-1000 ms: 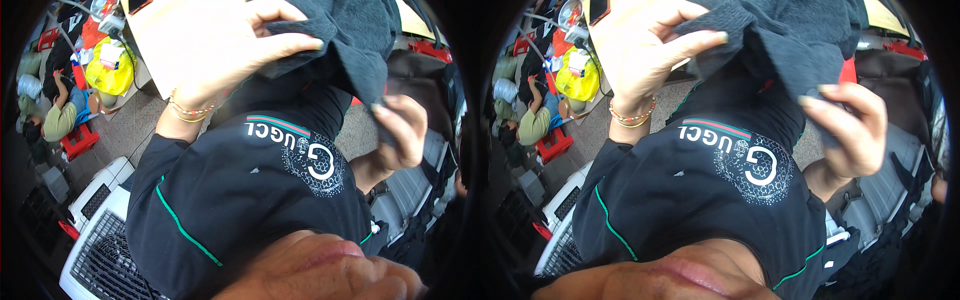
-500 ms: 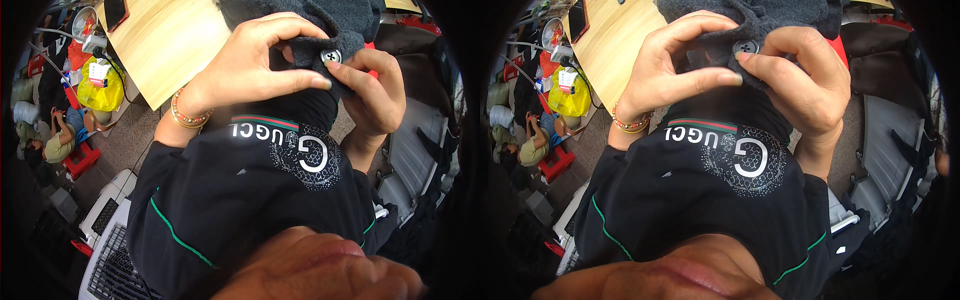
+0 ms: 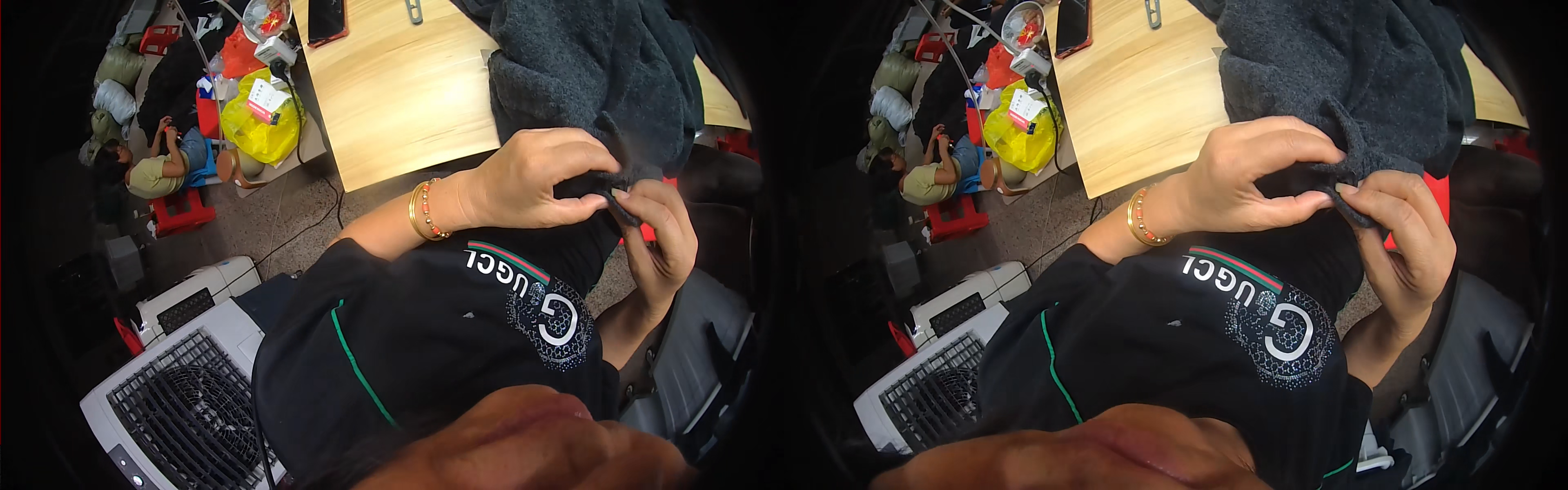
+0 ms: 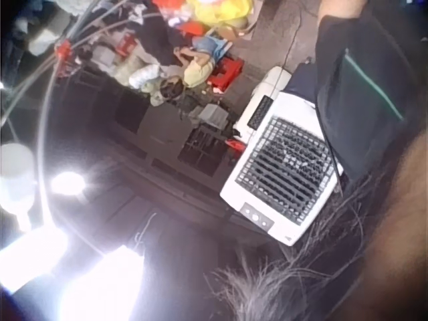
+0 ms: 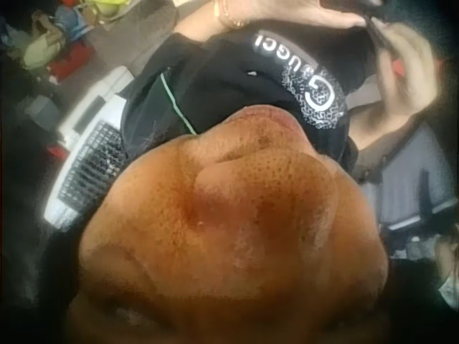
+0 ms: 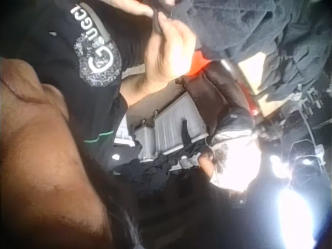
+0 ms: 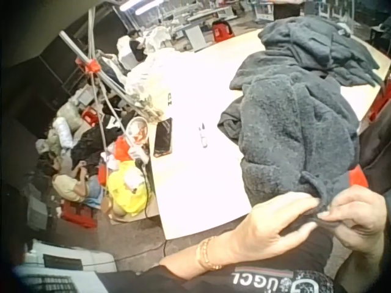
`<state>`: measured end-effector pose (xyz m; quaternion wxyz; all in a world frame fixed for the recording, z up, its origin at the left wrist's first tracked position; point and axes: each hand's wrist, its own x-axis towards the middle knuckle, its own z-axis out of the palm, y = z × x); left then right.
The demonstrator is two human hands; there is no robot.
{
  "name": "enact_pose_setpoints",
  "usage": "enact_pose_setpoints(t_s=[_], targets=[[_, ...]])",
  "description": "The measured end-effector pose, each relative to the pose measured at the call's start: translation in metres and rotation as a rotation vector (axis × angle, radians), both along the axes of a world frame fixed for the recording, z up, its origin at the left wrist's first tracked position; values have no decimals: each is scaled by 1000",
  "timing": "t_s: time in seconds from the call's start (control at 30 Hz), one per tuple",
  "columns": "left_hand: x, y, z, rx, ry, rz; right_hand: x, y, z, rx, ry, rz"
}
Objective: The recorder is sewing buttons onto a grey garment using a needle and thread.
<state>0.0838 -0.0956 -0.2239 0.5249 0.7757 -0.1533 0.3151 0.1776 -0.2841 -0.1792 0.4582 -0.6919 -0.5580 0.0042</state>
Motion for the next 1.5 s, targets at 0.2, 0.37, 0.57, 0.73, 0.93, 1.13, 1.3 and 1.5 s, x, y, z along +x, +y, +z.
enact_pose_setpoints(t_s=[0.2,0.37,0.57,0.73,0.93,1.13,1.3,1.5], targets=[[2,15,2,130,-22,-35,6,17,2,-51,25,-4],[1,20,5,159,27,-65,14,16,-10,-53,211,62],[4,16,6,117,113,-95,15,9,-18,-78,354,10],[-2,18,7,142,163,-110,9,5,-29,-45,425,-24],[6,17,6,186,57,-40,10,8,-29,46,222,-57],[14,6,-8,329,-214,100,2,14,-33,156,97,-96],[11,7,-9,308,-146,107,3,8,-39,123,22,-94],[32,35,0,57,-87,244,2,-16,-45,59,486,145]])
